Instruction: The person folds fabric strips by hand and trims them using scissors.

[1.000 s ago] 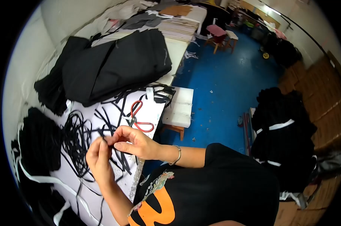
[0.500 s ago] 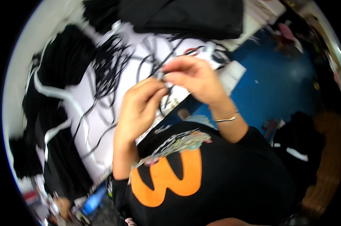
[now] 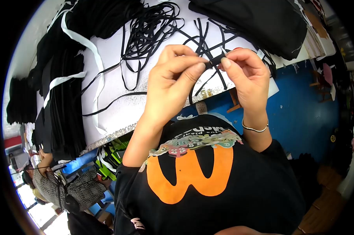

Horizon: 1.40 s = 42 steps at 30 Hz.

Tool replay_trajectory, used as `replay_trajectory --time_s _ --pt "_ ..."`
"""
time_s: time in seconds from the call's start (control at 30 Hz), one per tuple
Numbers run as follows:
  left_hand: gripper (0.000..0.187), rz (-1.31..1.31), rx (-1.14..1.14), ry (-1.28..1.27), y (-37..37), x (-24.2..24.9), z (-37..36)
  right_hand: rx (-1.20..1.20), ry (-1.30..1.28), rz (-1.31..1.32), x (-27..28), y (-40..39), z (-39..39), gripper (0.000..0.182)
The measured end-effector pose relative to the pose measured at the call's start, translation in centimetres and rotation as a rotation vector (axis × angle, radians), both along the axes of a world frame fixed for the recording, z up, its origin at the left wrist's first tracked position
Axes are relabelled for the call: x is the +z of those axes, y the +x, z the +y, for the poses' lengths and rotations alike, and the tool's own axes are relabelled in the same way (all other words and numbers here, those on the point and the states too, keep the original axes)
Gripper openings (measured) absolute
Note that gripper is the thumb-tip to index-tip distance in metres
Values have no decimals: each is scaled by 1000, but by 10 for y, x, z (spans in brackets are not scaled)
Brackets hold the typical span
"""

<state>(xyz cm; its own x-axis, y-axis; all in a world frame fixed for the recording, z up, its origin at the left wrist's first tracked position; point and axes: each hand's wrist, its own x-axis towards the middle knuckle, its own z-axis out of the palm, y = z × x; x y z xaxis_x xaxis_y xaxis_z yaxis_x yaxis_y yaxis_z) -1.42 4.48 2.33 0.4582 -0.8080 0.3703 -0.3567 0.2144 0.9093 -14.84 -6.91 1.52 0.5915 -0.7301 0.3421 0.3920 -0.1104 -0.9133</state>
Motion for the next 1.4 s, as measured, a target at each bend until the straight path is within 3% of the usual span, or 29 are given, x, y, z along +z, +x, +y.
replay_trajectory --time_s 0.1,0.23,1.23,1.3,1.4 --pt "11 474 -12 -122 -7 -4 2 -42 -43 -7 2 3 12 8" --pt "13 810 -95 -172 -23 -7 1 -55 -87 -7 -2 4 22 10" --pt "13 787 -129 -117 -25 -15 -8 -60 -24 12 -3 -2 25 10" --pt "9 531 -53 -209 -26 -22 -13 -71 -21 23 -2 -1 25 9" --pt "12 427 25 -177 -27 -18 -13 -84 -12 -5 -1 1 20 9"
